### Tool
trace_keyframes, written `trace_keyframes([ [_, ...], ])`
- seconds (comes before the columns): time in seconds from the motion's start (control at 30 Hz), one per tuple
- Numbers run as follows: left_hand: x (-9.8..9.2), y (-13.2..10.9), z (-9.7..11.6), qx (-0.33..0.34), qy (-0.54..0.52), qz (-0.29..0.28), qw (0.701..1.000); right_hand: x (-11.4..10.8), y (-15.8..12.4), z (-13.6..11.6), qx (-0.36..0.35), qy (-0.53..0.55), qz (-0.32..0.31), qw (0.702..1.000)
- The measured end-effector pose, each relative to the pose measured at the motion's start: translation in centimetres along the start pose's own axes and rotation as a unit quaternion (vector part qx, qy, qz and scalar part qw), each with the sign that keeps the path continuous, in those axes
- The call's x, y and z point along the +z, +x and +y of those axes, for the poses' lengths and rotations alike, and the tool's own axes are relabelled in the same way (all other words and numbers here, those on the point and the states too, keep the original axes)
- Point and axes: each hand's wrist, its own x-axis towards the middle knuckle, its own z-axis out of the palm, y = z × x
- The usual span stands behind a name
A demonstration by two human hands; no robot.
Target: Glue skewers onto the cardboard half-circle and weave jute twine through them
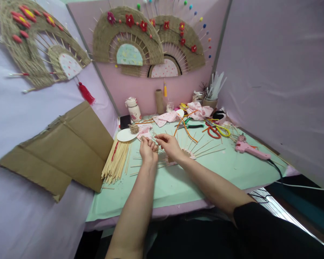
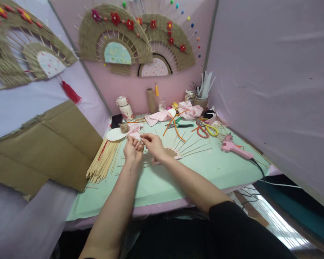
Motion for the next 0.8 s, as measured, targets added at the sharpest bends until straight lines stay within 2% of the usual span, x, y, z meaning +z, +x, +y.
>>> trace_keyframes([
  [0.1,-0.2,0.2,-0.4,-0.063,-0.010,0.005,0.998,-0.2,-0.4,0.1,-0.083,-0.129,0.000,0.988],
  [0.2,-0.2,0.4,-0.6,-0.109,0.001,0.020,0.994,-0.4,-0.8,0.0,-0.125,-0.218,-0.006,0.968],
  [0.37,-0.1,0.4,-0.7,-0.114,0.016,0.047,0.992,-0.5,-1.3,-0.5,-0.108,-0.223,-0.012,0.969],
  [0.57,-0.4,0.4,-0.9,-0.116,0.020,0.038,0.992,-0.6,-1.5,-1.1,-0.159,-0.309,-0.008,0.938],
  [0.8,-0.4,0.3,-1.1,-0.100,0.009,0.007,0.995,-0.6,-1.4,-1.0,-0.099,-0.285,0.018,0.953],
])
